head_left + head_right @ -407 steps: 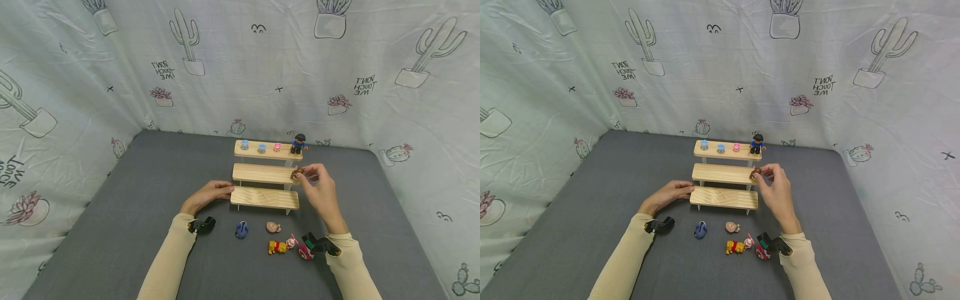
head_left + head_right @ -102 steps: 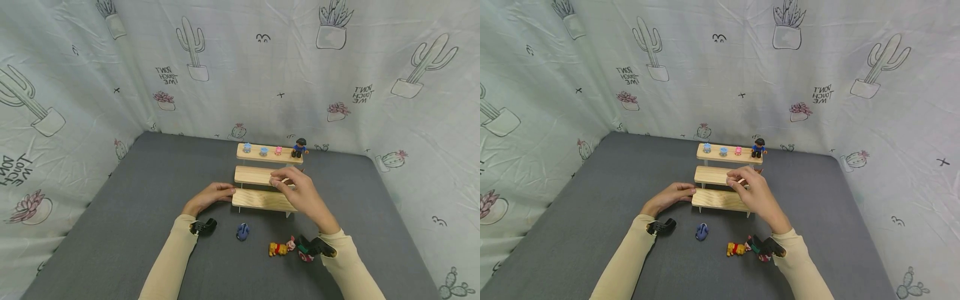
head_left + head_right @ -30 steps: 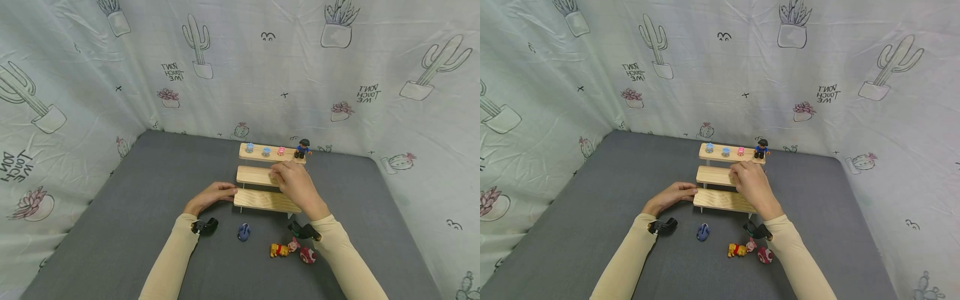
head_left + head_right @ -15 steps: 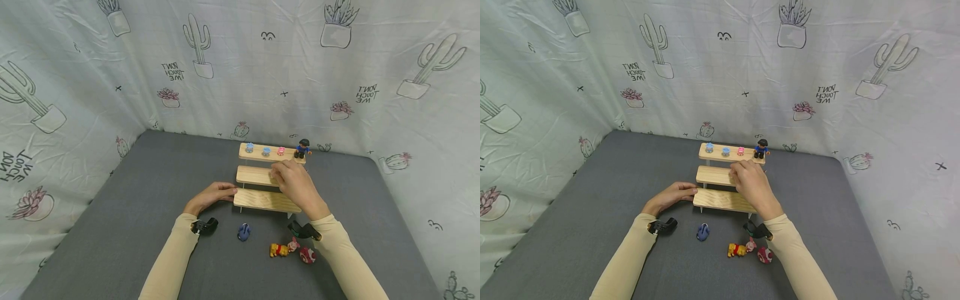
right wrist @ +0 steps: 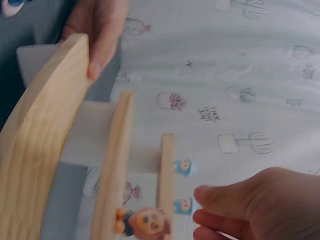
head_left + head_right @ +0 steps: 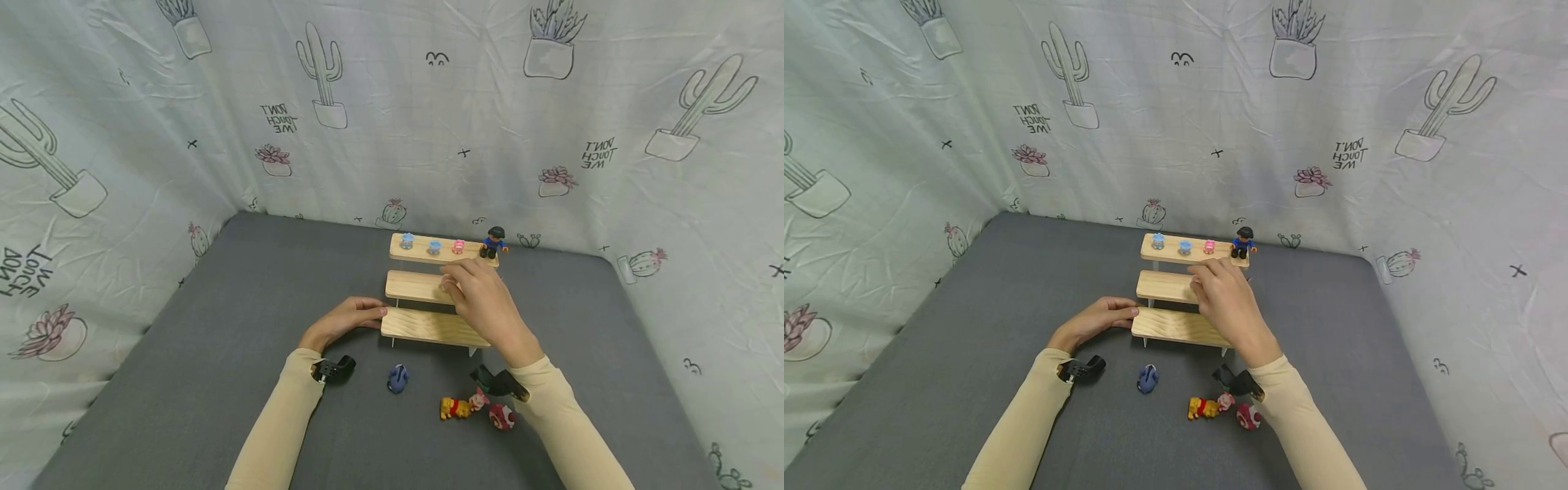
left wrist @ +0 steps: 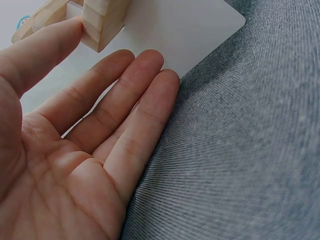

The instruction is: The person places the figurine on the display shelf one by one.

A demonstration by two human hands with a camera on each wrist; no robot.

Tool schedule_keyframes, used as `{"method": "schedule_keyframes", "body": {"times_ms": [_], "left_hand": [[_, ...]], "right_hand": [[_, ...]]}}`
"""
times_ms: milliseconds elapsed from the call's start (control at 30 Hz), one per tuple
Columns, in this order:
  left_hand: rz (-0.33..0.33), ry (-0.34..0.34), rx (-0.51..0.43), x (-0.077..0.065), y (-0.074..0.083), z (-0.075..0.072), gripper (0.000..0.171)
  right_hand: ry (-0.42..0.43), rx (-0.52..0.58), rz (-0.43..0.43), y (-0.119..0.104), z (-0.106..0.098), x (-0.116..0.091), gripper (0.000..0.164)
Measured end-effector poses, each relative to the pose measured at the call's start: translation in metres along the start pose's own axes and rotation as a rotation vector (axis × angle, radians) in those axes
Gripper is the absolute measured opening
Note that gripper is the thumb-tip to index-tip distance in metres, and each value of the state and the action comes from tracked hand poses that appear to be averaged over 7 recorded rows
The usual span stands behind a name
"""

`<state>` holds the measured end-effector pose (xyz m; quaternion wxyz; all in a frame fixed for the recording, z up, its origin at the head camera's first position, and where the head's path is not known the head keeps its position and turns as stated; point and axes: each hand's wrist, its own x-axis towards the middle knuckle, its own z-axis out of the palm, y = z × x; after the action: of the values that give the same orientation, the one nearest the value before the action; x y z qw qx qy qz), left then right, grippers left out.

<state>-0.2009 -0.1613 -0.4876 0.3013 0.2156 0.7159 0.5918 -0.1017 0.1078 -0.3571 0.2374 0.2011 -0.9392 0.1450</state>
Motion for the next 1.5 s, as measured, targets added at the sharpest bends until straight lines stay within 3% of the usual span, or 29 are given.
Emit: {"method": "schedule_keyframes", "body": {"times_ms": [233, 600, 767, 967, 1300, 1500], "left_hand": [[-0.002, -0.002, 0.000, 0.000, 0.000, 0.000, 0.052], [-0.005, 0.003, 0.000, 0.001, 0.003, 0.002, 0.052], [-0.008, 0.006, 0.004, 0.000, 0.002, 0.002, 0.052], [0.005, -0.004, 0.003, 0.000, 0.001, 0.002, 0.052], [0.010, -0.005, 0.012, 0.001, 0.001, 0.001, 0.051], [0.010, -0.004, 0.014, 0.000, 0.002, 0.002, 0.049]], "right_hand": [[-0.077, 0.305, 0.074, -0.010, -0.011, -0.003, 0.028], [-0.094, 0.440, 0.019, -0.021, -0.012, -0.009, 0.025], [-0.114, 0.471, -0.071, -0.026, -0.004, -0.015, 0.022], [-0.182, 0.468, -0.082, -0.033, 0.003, -0.021, 0.022], [-0.378, 0.470, -0.004, -0.040, 0.008, -0.027, 0.026], [-0.519, 0.432, -0.051, -0.039, 0.014, -0.030, 0.030]]}}
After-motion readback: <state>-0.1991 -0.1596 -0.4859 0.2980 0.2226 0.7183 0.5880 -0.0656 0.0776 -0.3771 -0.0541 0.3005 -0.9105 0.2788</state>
